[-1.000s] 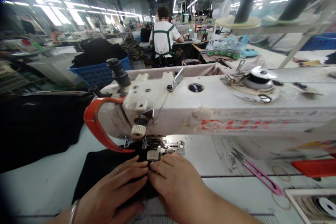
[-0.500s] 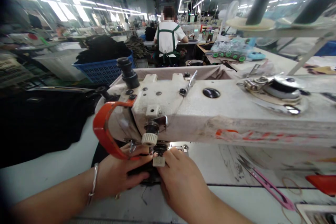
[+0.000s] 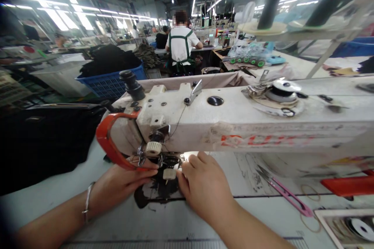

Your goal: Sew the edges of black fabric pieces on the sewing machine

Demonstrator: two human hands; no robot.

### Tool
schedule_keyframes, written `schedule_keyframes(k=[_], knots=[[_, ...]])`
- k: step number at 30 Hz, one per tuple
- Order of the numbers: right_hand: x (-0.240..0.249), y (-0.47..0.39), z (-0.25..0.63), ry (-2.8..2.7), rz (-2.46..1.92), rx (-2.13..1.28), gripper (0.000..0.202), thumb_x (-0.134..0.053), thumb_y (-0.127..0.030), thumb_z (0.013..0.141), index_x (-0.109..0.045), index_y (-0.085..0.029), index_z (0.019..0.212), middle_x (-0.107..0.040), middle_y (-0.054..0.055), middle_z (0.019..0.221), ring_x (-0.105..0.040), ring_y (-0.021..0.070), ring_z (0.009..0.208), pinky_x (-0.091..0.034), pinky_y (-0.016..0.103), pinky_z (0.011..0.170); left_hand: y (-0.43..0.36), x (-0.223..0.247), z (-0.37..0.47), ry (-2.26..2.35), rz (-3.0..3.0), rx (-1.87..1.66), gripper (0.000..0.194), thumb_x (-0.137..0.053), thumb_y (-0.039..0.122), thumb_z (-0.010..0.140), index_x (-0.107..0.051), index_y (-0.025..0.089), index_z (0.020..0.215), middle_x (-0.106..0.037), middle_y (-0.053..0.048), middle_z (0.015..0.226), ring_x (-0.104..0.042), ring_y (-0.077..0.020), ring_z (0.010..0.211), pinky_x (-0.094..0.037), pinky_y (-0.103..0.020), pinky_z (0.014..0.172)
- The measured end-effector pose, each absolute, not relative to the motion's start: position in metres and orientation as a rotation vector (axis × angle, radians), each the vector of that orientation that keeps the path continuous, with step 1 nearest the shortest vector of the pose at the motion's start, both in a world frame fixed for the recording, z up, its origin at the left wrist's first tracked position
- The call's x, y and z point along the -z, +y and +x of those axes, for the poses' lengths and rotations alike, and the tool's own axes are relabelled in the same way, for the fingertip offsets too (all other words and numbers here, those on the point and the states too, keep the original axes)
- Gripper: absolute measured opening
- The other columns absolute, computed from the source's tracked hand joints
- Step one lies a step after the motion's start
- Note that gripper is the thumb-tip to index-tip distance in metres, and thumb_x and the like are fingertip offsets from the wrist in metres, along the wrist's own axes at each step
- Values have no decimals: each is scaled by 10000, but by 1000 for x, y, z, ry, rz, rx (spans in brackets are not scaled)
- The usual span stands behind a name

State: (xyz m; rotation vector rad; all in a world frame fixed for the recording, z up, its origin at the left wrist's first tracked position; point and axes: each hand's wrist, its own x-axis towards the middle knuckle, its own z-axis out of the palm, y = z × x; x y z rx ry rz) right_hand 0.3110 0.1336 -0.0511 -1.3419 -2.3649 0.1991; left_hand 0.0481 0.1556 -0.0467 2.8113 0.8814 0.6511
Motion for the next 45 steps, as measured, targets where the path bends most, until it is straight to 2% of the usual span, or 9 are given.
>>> schedule_keyframes(k=[4,7,10,16,23,26,31,37,45], knots=[[53,130,311,-2378,-1263,-186,234,-514,-232,924,-613,-179,719,-588,60,752,-515,265,823,-432,444,761,151,46,61,887,2757,-743,176,-524,253,973,-655,191,1073,-722,-40,1040,-658,-163,981,-518,-312,924],[54,125,308,-2354,-1036,-322,102,-542,-155,892,-633,-162,938,-634,68,939,-524,239,899,-440,406,826,142,48,74,973,2719,-825,177,-525,263,974,-672,182,1030,-734,-33,984,-677,-159,907,-534,-301,882],[57,125,305,-2346,-929,-427,212,-549,-109,896,-614,-183,1084,-649,50,1023,-539,216,927,-443,372,848,136,51,81,1016,2693,-868,156,-547,246,959,-686,187,996,-740,-26,970,-684,-159,878,-540,-300,867],[60,126,302,-2317,-1040,-494,188,-619,-92,854,-641,-221,988,-644,10,924,-523,209,859,-455,349,783,133,51,84,1050,2693,-902,144,-552,216,940,-691,190,968,-741,-16,951,-680,-163,872,-546,-302,863],[58,126,307,-2202,-1031,-444,70,-614,-110,848,-626,-157,898,-611,82,984,-531,248,995,-467,403,878,134,49,84,1084,2529,-919,110,-575,210,933,-684,193,940,-730,-21,952,-681,-150,877,-554,-265,834],[63,130,306,-2254,-971,-368,105,-561,-122,901,-627,-170,835,-624,60,878,-552,227,915,-487,368,819,133,50,83,1110,2515,-899,108,-584,201,921,-682,206,967,-722,-23,968,-680,-157,889,-562,-281,839],[65,132,302,-2352,-919,-240,182,-491,-47,864,-613,-172,814,-639,48,846,-554,208,795,-486,361,750,130,54,82,1048,2670,-875,167,-537,185,947,-673,179,1044,-728,-37,998,-680,-162,903,-557,-288,869],[55,124,307,-2264,-966,-424,122,-535,-113,889,-630,-166,946,-652,71,970,-558,229,903,-485,370,801,131,49,84,1011,2677,-861,171,-530,198,951,-691,195,1008,-734,-24,994,-672,-165,918,-550,-292,867],[61,134,302,-2253,-887,-229,211,-537,-72,891,-667,-200,996,-689,56,892,-583,213,770,-497,329,684,146,48,87,981,2714,-877,250,-456,213,991,-702,199,945,-721,-22,927,-655,-152,862,-541,-302,831]])
